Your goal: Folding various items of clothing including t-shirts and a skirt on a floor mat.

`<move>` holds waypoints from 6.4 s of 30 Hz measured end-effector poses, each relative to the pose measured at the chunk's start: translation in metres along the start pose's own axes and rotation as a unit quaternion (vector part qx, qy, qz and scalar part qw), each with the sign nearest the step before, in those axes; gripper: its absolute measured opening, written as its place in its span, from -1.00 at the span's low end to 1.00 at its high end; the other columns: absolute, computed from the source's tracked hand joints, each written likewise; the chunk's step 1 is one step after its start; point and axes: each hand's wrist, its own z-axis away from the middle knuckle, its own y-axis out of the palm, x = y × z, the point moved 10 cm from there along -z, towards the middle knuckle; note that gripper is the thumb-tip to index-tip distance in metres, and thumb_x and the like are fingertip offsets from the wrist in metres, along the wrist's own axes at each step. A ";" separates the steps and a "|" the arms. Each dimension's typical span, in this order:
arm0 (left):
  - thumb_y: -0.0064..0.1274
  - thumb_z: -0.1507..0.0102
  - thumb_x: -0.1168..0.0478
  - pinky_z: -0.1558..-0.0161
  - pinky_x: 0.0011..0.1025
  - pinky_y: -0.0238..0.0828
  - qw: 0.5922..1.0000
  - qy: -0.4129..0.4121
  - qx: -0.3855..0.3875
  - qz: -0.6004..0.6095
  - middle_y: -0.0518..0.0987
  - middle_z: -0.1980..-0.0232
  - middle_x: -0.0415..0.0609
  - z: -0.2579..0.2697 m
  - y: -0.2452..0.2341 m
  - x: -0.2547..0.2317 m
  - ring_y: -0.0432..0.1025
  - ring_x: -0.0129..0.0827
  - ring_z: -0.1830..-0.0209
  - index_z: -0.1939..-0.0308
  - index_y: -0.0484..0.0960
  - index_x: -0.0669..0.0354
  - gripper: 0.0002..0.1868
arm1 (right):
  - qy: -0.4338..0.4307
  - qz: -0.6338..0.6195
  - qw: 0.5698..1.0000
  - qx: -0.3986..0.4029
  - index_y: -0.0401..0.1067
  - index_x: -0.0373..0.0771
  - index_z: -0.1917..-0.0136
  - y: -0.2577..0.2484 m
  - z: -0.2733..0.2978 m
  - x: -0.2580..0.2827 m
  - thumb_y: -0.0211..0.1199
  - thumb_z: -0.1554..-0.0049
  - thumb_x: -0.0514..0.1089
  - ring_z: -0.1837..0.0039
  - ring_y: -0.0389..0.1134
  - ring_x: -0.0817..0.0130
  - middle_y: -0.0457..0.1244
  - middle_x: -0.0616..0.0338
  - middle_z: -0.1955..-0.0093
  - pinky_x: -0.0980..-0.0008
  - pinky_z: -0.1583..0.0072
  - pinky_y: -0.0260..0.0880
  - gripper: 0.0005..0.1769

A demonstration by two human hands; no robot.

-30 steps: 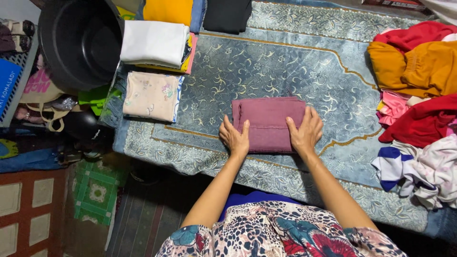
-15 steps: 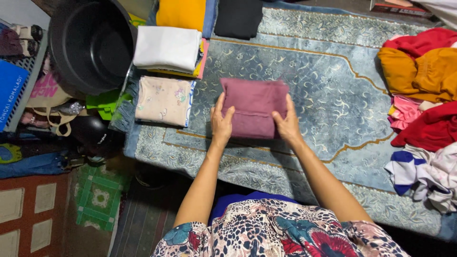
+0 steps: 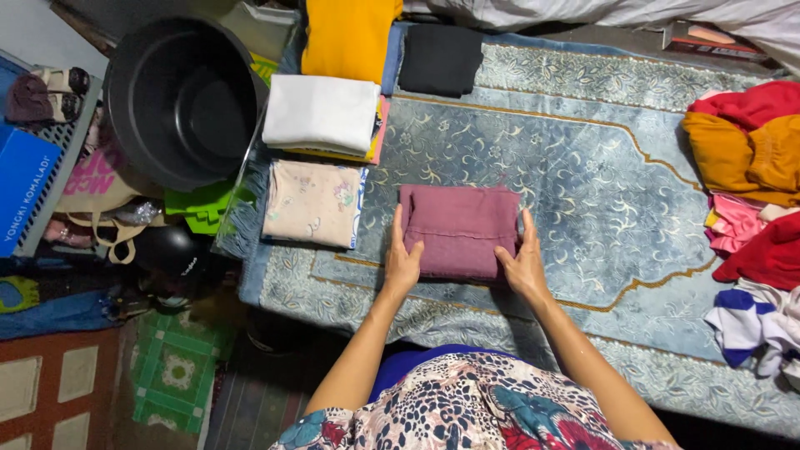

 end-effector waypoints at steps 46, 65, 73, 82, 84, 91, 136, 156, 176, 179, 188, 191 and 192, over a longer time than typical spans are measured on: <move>-0.08 -0.35 -0.12 -0.50 0.19 -0.36 0.836 0.257 0.289 -0.389 -0.23 -0.69 0.12 0.000 0.184 -0.018 -0.33 -0.03 -0.68 -0.61 0.02 -0.03 -0.19 | 0.051 0.394 0.911 -0.114 0.10 0.22 -0.59 -0.108 0.023 -0.075 0.05 -0.21 0.34 -0.67 -0.19 0.06 -0.14 0.18 -0.69 -0.28 -0.51 -0.25 -0.27; -0.10 -0.33 -0.22 -0.40 0.46 -0.45 0.808 0.253 0.335 -0.412 -0.27 -0.69 0.07 0.135 0.401 -0.073 -0.42 0.23 -0.65 -0.57 0.10 -0.39 -0.27 | 0.038 0.163 0.969 -0.181 0.48 0.01 -0.32 -0.340 0.120 -0.162 0.34 -0.14 -0.03 -0.45 0.24 0.15 0.24 0.15 -0.39 0.12 -0.45 0.25 -0.54; 0.10 -0.26 -0.13 -0.39 0.47 -0.38 0.846 0.160 0.350 -0.368 -0.13 -0.68 0.04 0.147 0.444 -0.085 -0.33 0.20 -0.65 -0.49 0.24 -0.32 -0.28 | 0.140 0.283 0.891 -0.326 0.52 -0.19 -0.12 -0.499 0.139 -0.335 0.48 -0.13 -0.10 -0.10 0.39 -0.03 0.35 -0.06 -0.02 0.04 -0.16 0.41 -0.68; 0.26 -0.10 -0.06 -0.33 0.06 0.21 0.911 0.081 0.403 0.036 0.12 -0.60 0.13 0.154 0.444 -0.258 0.14 0.08 -0.50 -0.55 0.04 -0.08 0.03 | 0.009 -0.520 0.819 -0.241 0.41 -0.21 -0.29 -0.543 0.095 -0.131 0.28 -0.15 -0.08 -0.17 0.43 0.27 0.37 0.16 -0.17 0.23 -0.22 0.50 -0.56; 0.30 -0.07 0.06 -0.35 0.05 0.17 0.900 0.108 0.403 0.122 0.11 -0.57 0.16 0.154 0.439 -0.294 0.12 0.05 -0.49 -0.56 -0.05 -0.07 0.10 | 0.028 -0.524 0.827 -0.199 0.39 -0.19 -0.31 -0.517 0.086 -0.122 0.25 -0.17 -0.03 -0.20 0.41 0.25 0.35 0.15 -0.20 0.21 -0.23 0.47 -0.53; 0.00 -0.14 0.46 -0.18 -0.40 0.46 0.918 0.047 0.252 0.302 0.62 -0.09 -0.05 0.086 0.390 -0.223 0.50 -0.39 -0.06 -0.25 0.51 0.33 -0.46 | 0.097 -0.527 0.844 -0.026 0.32 -0.10 -0.42 -0.393 0.055 -0.094 0.16 -0.23 0.15 -0.28 0.33 0.18 0.28 0.12 -0.31 0.15 -0.27 0.35 -0.43; 0.25 -0.11 0.35 -0.11 -0.22 0.38 0.946 0.178 0.082 -0.260 0.57 -0.04 0.02 -0.001 0.096 -0.123 0.42 -0.08 -0.07 0.25 0.75 0.04 -0.84 | 0.016 -0.372 0.896 -0.244 0.48 -0.48 -0.29 -0.308 0.027 -0.134 0.28 -0.42 -0.22 -0.11 0.35 0.41 0.37 0.10 -0.15 0.41 -0.20 0.36 -0.72; 0.22 -0.14 0.23 -0.07 -0.11 0.28 0.906 0.288 0.160 -0.264 0.57 0.00 -0.07 0.014 0.169 -0.068 0.42 -0.07 -0.08 0.08 0.59 0.03 -0.73 | -0.003 0.293 0.939 -0.181 0.51 -0.04 -0.02 -0.196 0.083 -0.092 0.34 -0.18 -0.10 -0.33 0.23 0.10 0.30 0.26 -0.12 -0.03 -0.28 0.17 -0.87; 0.11 -0.17 0.35 0.23 -0.03 0.44 0.914 0.227 0.029 -0.335 0.61 0.25 0.02 -0.076 0.063 -0.168 0.53 0.09 0.28 0.17 0.73 -0.13 -0.75 | 0.086 0.289 0.939 -0.167 0.60 -0.11 -0.09 -0.349 0.020 -0.014 0.30 -0.14 -0.35 0.06 0.43 0.15 0.41 -0.02 0.10 0.09 -0.04 0.39 -0.73; 0.00 -0.30 0.43 0.15 -0.16 0.49 0.927 0.315 -0.043 -0.199 0.63 0.20 0.08 -0.082 0.038 -0.243 0.57 0.01 0.18 -0.02 0.75 0.01 -0.68 | -0.202 0.050 0.904 -0.375 0.48 -0.31 -0.06 -0.399 0.030 0.053 0.02 -0.30 -0.32 -0.09 0.39 0.33 0.35 0.13 0.01 0.25 -0.16 0.43 -0.79; -0.09 -0.25 0.53 -0.19 -0.27 0.45 0.897 0.424 -0.014 -0.122 0.73 -0.06 -0.04 -0.040 0.038 -0.228 0.54 -0.23 -0.13 -0.03 0.76 0.03 -0.56 | -0.330 -0.002 0.862 -0.385 0.45 -0.49 0.01 -0.413 0.113 0.037 0.12 -0.50 -0.34 -0.24 0.32 -0.08 0.28 -0.25 -0.20 0.05 -0.35 0.36 -0.78; -0.07 -0.13 0.53 -0.02 -0.17 0.42 0.910 0.331 0.097 -0.231 0.74 0.08 -0.08 -0.022 0.080 -0.115 0.54 -0.21 0.03 0.09 0.80 -0.07 -0.52 | -0.062 -0.006 0.966 -0.251 0.53 -0.37 0.09 -0.372 0.104 -0.118 -0.01 -0.17 -0.42 0.02 0.36 0.35 0.37 0.05 0.11 0.36 -0.19 0.36 -0.74; -0.04 -0.12 0.50 -0.04 -0.19 0.42 0.914 0.296 0.129 -0.247 0.72 0.08 -0.09 -0.015 0.090 -0.076 0.54 -0.22 0.01 0.09 0.81 -0.11 -0.53 | 0.034 0.083 0.974 -0.206 0.57 -0.28 0.00 -0.353 0.107 -0.160 0.04 -0.21 -0.31 -0.02 0.38 0.20 0.39 0.00 0.06 0.28 -0.13 0.36 -0.73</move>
